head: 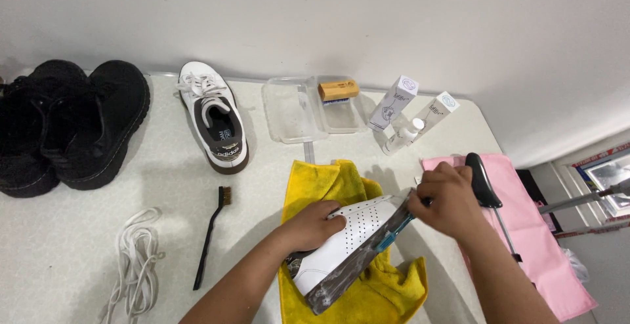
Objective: The person scrubs the white upper and midsole of a white sneaker with a toothbrush while holding the shoe on a yellow cloth. The shoe is rotated to access different areas, and the brushing continues across the entire visible surface.
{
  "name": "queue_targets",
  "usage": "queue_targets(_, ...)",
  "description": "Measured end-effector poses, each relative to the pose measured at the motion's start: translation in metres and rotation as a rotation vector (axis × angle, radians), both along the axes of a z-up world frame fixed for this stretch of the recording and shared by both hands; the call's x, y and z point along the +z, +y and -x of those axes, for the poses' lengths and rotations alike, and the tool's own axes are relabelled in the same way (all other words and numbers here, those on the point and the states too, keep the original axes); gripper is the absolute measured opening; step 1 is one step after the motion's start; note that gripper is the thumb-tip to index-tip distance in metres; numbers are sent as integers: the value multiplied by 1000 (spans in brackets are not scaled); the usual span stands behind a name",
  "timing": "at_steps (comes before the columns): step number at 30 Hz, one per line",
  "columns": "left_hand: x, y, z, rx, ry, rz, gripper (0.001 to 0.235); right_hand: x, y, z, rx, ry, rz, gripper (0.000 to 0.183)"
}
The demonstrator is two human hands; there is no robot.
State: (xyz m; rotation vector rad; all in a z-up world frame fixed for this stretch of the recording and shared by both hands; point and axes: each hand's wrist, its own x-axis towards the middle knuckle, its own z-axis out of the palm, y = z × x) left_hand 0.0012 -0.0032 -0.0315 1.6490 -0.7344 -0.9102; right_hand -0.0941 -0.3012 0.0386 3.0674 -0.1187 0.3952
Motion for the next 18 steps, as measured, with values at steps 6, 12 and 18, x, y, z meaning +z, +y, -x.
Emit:
queue_targets(6, 2, 1, 0, 22, 9, 7, 35, -31, -104, -10, -134, -86, -93, 33)
queue_targets(12, -2, -2, -1, 6, -26, 0, 33, -33, -71, -3, -109, -106, -108, 29)
queue_targets(18, -6, -1, -2, 17, 10, 28, 32, -32, -47, 6, -95, -107, -79, 29)
